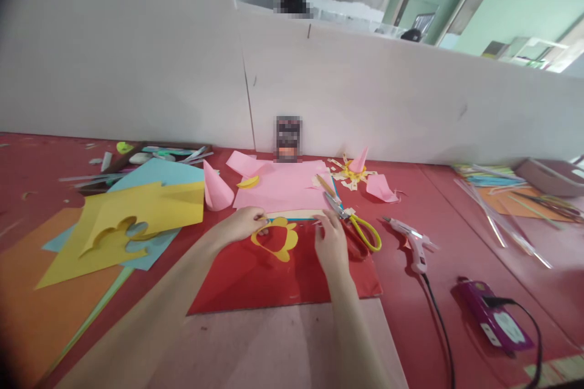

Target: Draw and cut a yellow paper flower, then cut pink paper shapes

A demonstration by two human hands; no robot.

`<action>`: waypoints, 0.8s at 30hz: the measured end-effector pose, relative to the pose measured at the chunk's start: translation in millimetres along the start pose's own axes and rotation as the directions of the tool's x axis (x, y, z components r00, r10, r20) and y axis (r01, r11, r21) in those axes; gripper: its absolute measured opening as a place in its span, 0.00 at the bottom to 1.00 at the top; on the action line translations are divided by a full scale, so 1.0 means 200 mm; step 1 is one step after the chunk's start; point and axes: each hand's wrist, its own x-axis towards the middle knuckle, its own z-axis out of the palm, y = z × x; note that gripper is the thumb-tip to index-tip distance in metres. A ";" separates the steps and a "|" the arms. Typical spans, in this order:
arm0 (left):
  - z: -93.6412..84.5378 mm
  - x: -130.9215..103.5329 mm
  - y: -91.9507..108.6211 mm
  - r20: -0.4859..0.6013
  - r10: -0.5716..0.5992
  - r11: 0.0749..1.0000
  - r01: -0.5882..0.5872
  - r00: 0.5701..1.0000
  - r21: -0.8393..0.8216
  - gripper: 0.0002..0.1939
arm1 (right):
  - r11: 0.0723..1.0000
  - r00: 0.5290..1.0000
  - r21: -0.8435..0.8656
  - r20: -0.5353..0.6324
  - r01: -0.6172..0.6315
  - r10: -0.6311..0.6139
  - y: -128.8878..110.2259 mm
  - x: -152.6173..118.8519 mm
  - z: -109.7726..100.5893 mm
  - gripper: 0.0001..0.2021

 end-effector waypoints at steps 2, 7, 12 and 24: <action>-0.04 0.00 0.00 -0.023 0.005 1.000 -0.005 1.000 -0.013 0.08 | 0.994 0.981 -0.009 0.160 0.113 -0.110 -0.06 -0.01 0.03 0.13; -0.13 -0.05 0.05 -0.058 0.059 0.979 -0.069 0.997 -0.189 0.06 | 0.953 0.912 -0.097 0.331 0.289 -0.243 -0.22 -0.07 0.11 0.21; -0.17 -0.11 0.12 -0.124 0.072 0.965 -0.101 0.990 -0.244 0.07 | 0.931 0.917 -0.211 0.333 0.298 -0.218 -0.26 -0.08 0.14 0.22; -0.18 -0.13 0.14 -0.082 0.220 0.912 -0.235 0.972 -0.335 0.10 | 0.983 0.966 0.180 0.248 0.032 -0.076 -0.25 -0.04 0.15 0.17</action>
